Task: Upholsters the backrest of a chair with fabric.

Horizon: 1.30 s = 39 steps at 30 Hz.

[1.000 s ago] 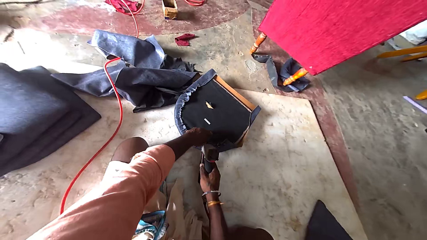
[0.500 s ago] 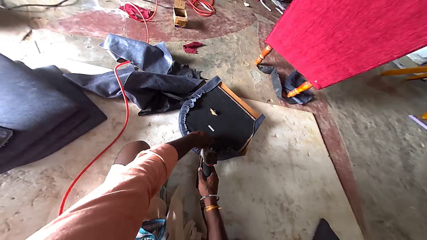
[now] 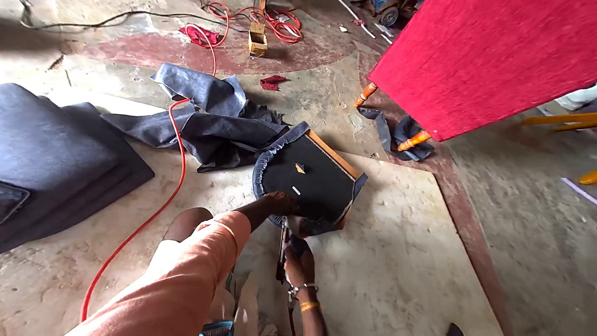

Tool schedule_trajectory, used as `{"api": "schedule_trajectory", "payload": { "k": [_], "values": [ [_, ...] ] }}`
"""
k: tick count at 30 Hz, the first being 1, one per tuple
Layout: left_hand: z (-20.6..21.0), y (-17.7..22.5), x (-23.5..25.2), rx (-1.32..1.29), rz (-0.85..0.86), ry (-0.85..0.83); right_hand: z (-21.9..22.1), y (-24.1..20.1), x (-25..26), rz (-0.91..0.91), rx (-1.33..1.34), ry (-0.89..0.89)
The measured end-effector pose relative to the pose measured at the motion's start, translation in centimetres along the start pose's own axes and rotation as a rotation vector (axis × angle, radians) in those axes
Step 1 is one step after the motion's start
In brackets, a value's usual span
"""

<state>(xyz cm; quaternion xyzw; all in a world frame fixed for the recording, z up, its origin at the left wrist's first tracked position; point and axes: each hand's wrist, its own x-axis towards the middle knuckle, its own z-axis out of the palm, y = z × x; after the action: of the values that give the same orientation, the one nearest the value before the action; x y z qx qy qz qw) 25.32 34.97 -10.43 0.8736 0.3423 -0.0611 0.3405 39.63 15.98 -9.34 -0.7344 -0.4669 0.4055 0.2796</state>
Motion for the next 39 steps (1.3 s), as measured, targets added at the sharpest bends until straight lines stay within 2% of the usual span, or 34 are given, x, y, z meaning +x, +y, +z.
{"api": "schedule_trajectory", "payload": {
  "k": [2, 4, 7, 9, 11, 13, 15, 17, 19, 21, 25, 26, 29, 32, 35, 37, 39],
  "values": [
    [0.0, -0.3, -1.0, -0.026, -0.048, 0.015, -2.7, 0.0, -0.7, 0.005, 0.217, 0.052],
    [-0.1, -0.9, -3.4, -0.026, -0.094, 0.034, -5.5, 0.4, -0.8, 0.088, 0.382, 0.186],
    [-0.6, -4.1, -6.4, 0.005, -0.167, 0.091, -9.2, 1.9, 0.4, 0.228, 0.434, 0.458],
    [-1.6, -5.6, -7.9, 0.03, -0.31, 0.17, -10.7, 4.1, 1.8, 0.272, 0.251, 0.605],
    [-1.2, -5.9, -8.2, 0.102, -0.383, 0.257, -11.3, 6.2, 2.6, 0.357, 0.023, 0.598],
    [0.7, -3.9, -7.7, 0.15, -0.236, 0.314, -11.0, 8.7, 3.1, 0.451, -0.249, 0.546],
    [3.9, -0.8, -6.0, 0.216, -0.069, 0.202, -10.2, 10.8, 2.9, 0.548, -0.402, 0.465],
    [6.4, 2.9, -4.3, 0.28, -0.003, 0.068, -9.1, 12.2, 1.9, 0.522, -0.449, 0.403],
    [7.5, 4.9, -3.0, 0.367, 0.018, 0.082, -8.1, 12.2, 1.0, 0.364, -0.5, 0.495],
    [7.9, 4.9, -2.0, 0.46, 0.075, 0.131, -7.3, 11.1, 0.8, 0.166, -0.507, 0.543],
    [6.7, 4.8, -1.2, 0.48, 0.132, 0.0, -5.1, 8.7, 2.7, -0.202, -0.553, 0.331],
    [6.1, 4.7, -1.5, 0.493, 0.169, 0.031, -4.8, 8.1, 3.5, -0.31, -0.588, 0.289],
    [3.2, 4.7, -4.0, 0.555, 0.322, 0.325, -5.6, 5.5, 6.3, -0.763, -0.648, 0.307],
    [-1.6, 5.8, -8.2, 0.582, 0.419, 0.587, -9.0, -0.7, 7.3, -1.189, -0.59, 0.31],
    [-5.7, 8.8, -12.1, 0.479, 0.396, 0.773, -12.4, -9.0, 6.0, -1.388, -0.598, 0.255],
    [-7.7, 11.0, -14.0, 0.421, 0.378, 0.802, -13.9, -13.4, 4.7, -1.45, -0.627, 0.252],
    [-8.8, 12.2, -15.2, 0.433, 0.361, 0.807, -14.8, -15.9, 3.5, -1.483, -0.675, 0.237]
  ]
}}
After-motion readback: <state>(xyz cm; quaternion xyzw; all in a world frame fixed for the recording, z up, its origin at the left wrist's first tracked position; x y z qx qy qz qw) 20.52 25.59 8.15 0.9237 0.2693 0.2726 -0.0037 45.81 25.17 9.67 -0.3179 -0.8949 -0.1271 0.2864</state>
